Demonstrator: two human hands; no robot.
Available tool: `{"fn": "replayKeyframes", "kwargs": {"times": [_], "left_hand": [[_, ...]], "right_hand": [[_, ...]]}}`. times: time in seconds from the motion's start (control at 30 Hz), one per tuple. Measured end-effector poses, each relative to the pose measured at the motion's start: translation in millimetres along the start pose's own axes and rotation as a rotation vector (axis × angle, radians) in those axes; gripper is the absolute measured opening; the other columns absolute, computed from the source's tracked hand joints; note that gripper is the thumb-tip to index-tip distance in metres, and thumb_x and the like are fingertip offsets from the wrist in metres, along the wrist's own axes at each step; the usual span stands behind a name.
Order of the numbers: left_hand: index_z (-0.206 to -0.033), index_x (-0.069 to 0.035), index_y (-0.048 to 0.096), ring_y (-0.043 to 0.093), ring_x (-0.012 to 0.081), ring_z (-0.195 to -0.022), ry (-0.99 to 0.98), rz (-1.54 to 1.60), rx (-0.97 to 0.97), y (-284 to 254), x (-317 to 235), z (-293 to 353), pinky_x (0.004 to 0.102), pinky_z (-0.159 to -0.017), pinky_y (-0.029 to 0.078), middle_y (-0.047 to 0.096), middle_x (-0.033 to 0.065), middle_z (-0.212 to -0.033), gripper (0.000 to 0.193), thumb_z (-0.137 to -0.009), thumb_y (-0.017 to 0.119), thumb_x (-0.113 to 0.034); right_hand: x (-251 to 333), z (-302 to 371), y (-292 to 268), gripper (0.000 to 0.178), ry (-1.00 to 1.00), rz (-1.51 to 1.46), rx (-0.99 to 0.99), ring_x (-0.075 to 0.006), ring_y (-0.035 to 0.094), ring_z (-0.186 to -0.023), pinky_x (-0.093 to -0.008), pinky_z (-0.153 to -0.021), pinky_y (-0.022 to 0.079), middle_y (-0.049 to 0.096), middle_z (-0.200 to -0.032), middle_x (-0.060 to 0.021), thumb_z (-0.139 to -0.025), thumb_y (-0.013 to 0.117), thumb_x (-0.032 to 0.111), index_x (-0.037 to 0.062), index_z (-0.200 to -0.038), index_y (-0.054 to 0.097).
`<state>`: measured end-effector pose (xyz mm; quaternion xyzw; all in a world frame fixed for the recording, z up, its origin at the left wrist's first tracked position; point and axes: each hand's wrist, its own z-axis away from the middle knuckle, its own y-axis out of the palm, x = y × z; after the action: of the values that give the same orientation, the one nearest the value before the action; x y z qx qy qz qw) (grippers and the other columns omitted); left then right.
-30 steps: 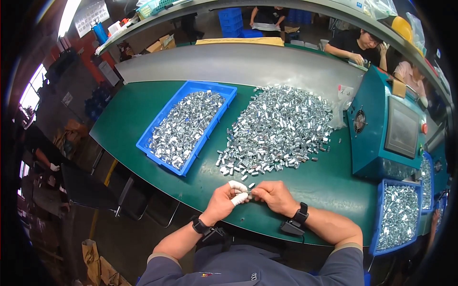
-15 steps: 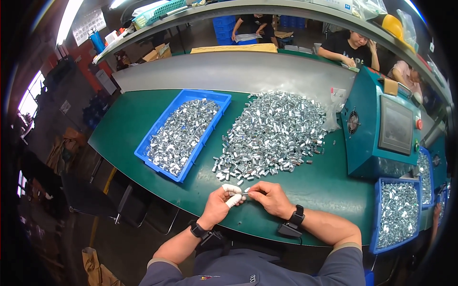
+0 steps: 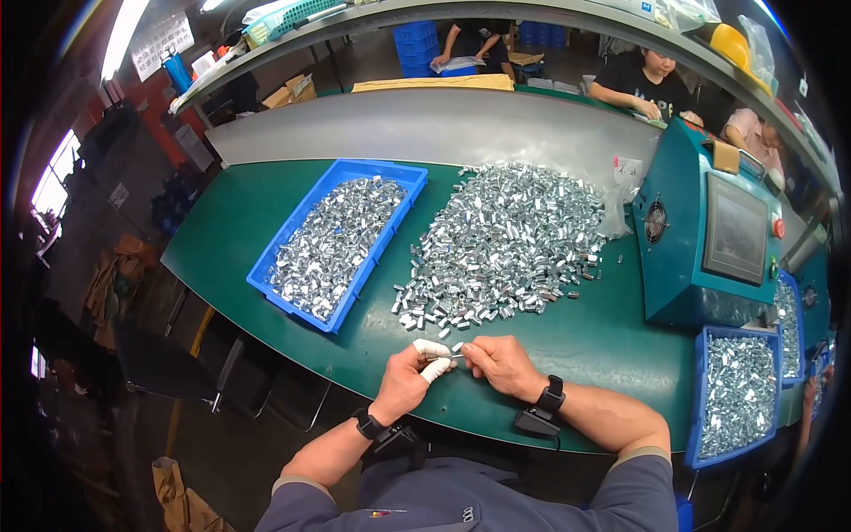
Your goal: The person picks up a metal rod and a metal piece, slides the piece onto the rod, and then places the assembly into a blue bin, repeating the process.
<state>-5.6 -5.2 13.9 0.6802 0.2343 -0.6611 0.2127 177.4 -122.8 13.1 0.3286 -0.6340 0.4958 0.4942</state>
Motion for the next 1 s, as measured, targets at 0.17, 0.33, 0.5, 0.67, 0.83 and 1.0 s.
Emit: {"fn": "replayKeyframes", "kwargs": {"times": [0.17,0.33,0.5,0.67,0.83,1.0], "left_hand": [[-0.112,-0.001,0.063,0.069,0.014,-0.088,0.064,-0.12,-0.104,-26,-3,-9,0.0274,-0.078,0.055,0.074,0.0086,-0.098,0.013,-0.099,0.064,-0.001],[-0.108,0.0,0.066,0.068,0.0149,-0.088,0.27,-0.466,-0.407,-95,-40,-34,0.0295,-0.081,0.055,0.074,0.0073,-0.097,0.011,-0.097,0.067,-0.003],[-0.115,-0.004,0.071,0.069,0.0283,-0.101,0.631,-1.129,-0.511,-117,-52,-58,0.0366,-0.09,0.054,0.074,0.0119,-0.109,0.027,-0.088,0.074,-0.003],[-0.108,-0.008,0.073,0.063,0.0305,-0.094,0.415,-1.093,-0.086,-74,-23,-47,0.0399,-0.081,0.052,0.066,0.0096,-0.097,0.028,-0.082,0.082,-0.01],[-0.101,-0.011,0.073,0.06,0.0315,-0.088,0.452,-1.084,-0.078,-60,-25,-40,0.0418,-0.075,0.05,0.059,0.0089,-0.09,0.023,-0.08,0.08,-0.008],[-0.115,-0.01,0.074,0.065,0.0311,-0.099,0.458,-1.075,-0.014,-55,-29,-31,0.0394,-0.084,0.054,0.067,0.0098,-0.109,0.035,-0.08,0.079,-0.004]], "right_hand": [[-17,-6,2,0.029,0.03,-0.224,-0.063,-0.0087,0.062,-0.065,-0.0262,-0.059,0.048,0.067,-0.073,-0.0013,-0.106,0.059,0.024,0.0026,-0.088,0.067],[-9,-6,-3,0.026,0.035,-0.323,-0.182,-0.0068,0.06,-0.069,-0.0229,-0.063,0.047,0.066,-0.079,-0.001,-0.107,0.058,0.022,0.0018,-0.092,0.066],[-8,-12,-5,0.028,0.041,-0.36,-0.19,-0.0054,0.056,-0.067,-0.0219,-0.061,0.045,0.064,-0.075,0.0003,-0.107,0.058,0.024,0.0025,-0.091,0.065],[-9,-11,-2,0.027,0.053,-0.384,-0.173,-0.0053,0.057,-0.068,-0.0217,-0.061,0.044,0.065,-0.076,0.0003,-0.107,0.059,0.024,0.0029,-0.091,0.065],[-8,-6,-1,0.026,0.064,-0.37,-0.156,-0.0055,0.06,-0.071,-0.0216,-0.064,0.047,0.066,-0.079,0.0,-0.107,0.06,0.024,0.0032,-0.092,0.066],[-10,-6,-2,0.026,0.059,-0.365,-0.133,-0.0055,0.06,-0.071,-0.0218,-0.063,0.047,0.067,-0.081,-0.0007,-0.107,0.061,0.024,0.0028,-0.093,0.066]]}}
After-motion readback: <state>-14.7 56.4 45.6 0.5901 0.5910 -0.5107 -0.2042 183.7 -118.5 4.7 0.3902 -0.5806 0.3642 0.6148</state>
